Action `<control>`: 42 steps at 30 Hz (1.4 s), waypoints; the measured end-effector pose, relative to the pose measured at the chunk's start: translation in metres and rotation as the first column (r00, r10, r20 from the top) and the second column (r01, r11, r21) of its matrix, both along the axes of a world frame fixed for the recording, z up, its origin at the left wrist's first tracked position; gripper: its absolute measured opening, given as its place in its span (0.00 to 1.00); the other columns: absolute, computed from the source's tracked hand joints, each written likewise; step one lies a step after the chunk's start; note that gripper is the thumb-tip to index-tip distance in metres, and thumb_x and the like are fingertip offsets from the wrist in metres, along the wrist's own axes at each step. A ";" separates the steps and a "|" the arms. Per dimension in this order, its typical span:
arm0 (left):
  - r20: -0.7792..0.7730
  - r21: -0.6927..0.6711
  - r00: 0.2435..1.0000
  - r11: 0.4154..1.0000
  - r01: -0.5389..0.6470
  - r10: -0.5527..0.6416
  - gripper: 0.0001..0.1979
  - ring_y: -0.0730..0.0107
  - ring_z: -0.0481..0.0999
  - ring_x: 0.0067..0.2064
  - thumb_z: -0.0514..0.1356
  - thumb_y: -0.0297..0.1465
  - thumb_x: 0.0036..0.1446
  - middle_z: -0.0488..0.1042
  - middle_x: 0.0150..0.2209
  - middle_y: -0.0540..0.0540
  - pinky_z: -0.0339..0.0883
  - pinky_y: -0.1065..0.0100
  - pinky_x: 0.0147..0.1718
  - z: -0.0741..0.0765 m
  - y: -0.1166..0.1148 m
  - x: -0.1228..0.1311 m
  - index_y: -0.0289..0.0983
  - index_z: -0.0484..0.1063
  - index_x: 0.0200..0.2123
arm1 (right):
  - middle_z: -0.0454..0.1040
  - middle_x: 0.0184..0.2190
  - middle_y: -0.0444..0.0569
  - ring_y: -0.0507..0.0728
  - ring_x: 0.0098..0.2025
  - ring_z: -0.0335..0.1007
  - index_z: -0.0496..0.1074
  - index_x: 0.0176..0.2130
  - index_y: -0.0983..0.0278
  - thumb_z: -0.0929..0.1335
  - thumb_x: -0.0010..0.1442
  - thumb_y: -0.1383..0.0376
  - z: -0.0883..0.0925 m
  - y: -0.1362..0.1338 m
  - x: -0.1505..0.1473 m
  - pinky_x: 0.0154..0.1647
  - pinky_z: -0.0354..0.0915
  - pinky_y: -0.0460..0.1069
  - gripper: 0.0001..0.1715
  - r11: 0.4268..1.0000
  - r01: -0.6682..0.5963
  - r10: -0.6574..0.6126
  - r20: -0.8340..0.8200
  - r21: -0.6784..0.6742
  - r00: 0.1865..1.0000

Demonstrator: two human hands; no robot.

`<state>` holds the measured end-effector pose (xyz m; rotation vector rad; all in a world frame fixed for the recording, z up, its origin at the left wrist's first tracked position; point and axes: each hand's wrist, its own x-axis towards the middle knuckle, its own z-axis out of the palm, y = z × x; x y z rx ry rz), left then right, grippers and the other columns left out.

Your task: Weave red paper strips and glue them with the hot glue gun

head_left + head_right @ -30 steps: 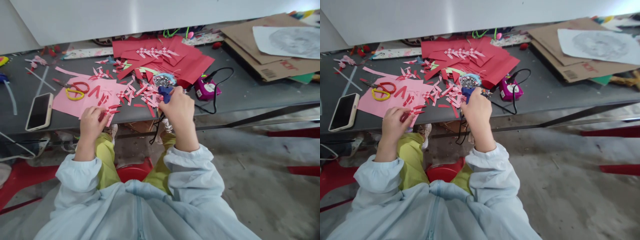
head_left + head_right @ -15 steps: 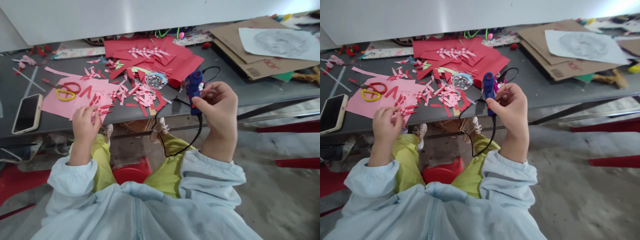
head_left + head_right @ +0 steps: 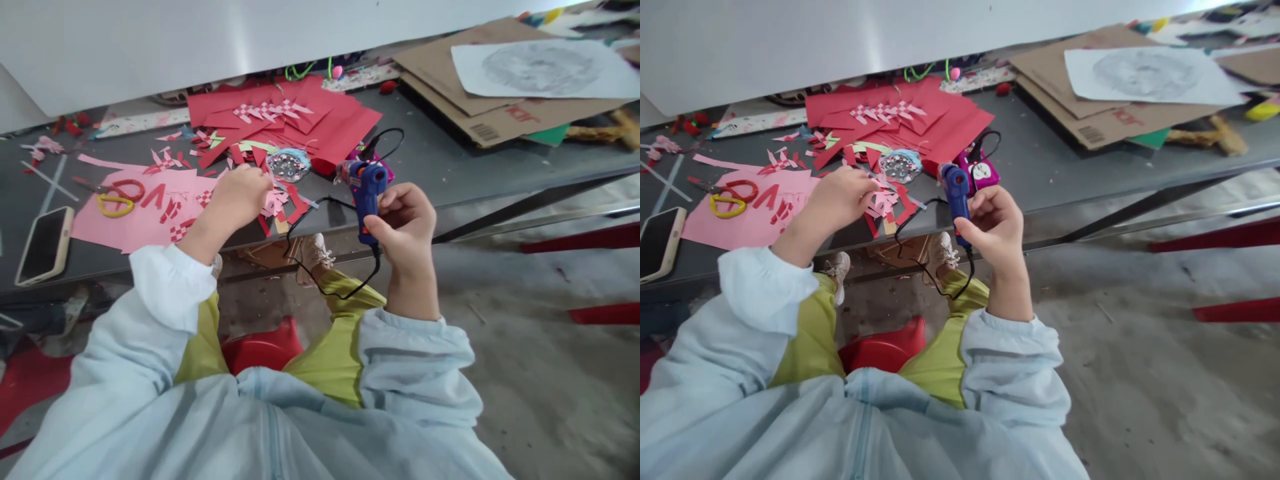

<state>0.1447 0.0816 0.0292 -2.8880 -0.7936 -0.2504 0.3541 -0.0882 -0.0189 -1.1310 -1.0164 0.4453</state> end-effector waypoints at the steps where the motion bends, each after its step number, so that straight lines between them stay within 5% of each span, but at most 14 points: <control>1: -0.001 -0.011 1.000 1.000 0.007 -0.007 0.11 0.55 0.73 0.41 0.57 0.21 0.54 0.75 0.33 0.42 0.67 0.58 0.40 -0.002 0.007 0.009 0.35 0.79 0.34 | 0.65 0.25 0.40 0.48 0.22 0.59 0.61 0.29 0.58 0.79 0.40 0.49 0.000 -0.002 -0.001 0.23 0.59 0.46 0.29 1.000 -0.014 0.014 -0.008 -0.001 1.000; 7: -0.039 -0.089 0.996 0.994 0.071 -0.075 0.15 0.55 0.72 0.45 0.56 0.21 0.55 0.74 0.37 0.42 0.66 0.58 0.43 -0.010 0.033 0.035 0.37 0.80 0.40 | 0.66 0.27 0.40 0.47 0.24 0.60 0.62 0.31 0.59 0.79 0.42 0.50 0.000 -0.005 -0.003 0.24 0.59 0.45 0.29 0.998 -0.049 0.051 -0.073 0.033 0.996; 15: -0.067 -0.048 0.984 0.985 0.165 -0.168 0.11 0.54 0.72 0.45 0.56 0.23 0.54 0.75 0.35 0.43 0.66 0.58 0.43 -0.015 0.049 0.035 0.37 0.78 0.33 | 0.64 0.26 0.39 0.46 0.24 0.60 0.63 0.33 0.59 0.78 0.47 0.52 -0.005 -0.002 0.000 0.23 0.59 0.43 0.25 0.989 -0.095 0.105 -0.076 0.115 0.992; 21: 0.135 -0.024 0.958 0.966 0.258 -0.252 0.09 0.57 0.74 0.44 0.55 0.28 0.60 0.78 0.37 0.43 0.65 0.55 0.48 -0.010 0.058 0.024 0.39 0.76 0.34 | 0.63 0.26 0.38 0.46 0.24 0.59 0.62 0.33 0.59 0.78 0.46 0.51 -0.005 -0.002 0.002 0.24 0.59 0.44 0.26 0.992 -0.040 0.050 -0.088 0.118 0.995; 28: 0.367 0.108 0.900 0.972 0.210 -0.235 0.16 0.62 0.76 0.45 0.52 0.42 0.67 0.81 0.41 0.48 0.65 0.54 0.50 0.002 0.056 0.003 0.42 0.77 0.38 | 0.65 0.26 0.39 0.48 0.25 0.61 0.62 0.33 0.59 0.76 0.49 0.55 -0.008 0.002 -0.002 0.25 0.61 0.45 0.22 0.998 0.028 -0.026 -0.036 0.051 0.999; 35: 0.509 0.178 0.825 0.968 0.177 -0.244 0.15 0.63 0.77 0.45 0.54 0.46 0.66 0.81 0.40 0.47 0.66 0.57 0.50 0.008 0.041 -0.018 0.44 0.75 0.39 | 0.66 0.25 0.39 0.48 0.26 0.61 0.63 0.35 0.60 0.72 0.49 0.65 -0.012 0.008 -0.012 0.29 0.62 0.46 0.15 0.988 0.114 -0.091 0.209 -0.099 0.974; 42: 0.532 0.315 0.794 0.939 0.136 -0.293 0.13 0.63 0.77 0.44 0.54 0.43 0.67 0.80 0.40 0.48 0.68 0.58 0.49 0.011 0.030 -0.032 0.45 0.75 0.42 | 0.70 0.28 0.42 0.51 0.28 0.63 0.65 0.37 0.61 0.70 0.51 0.63 -0.007 0.015 -0.023 0.33 0.60 0.48 0.13 0.936 0.236 -0.051 0.565 -0.260 0.823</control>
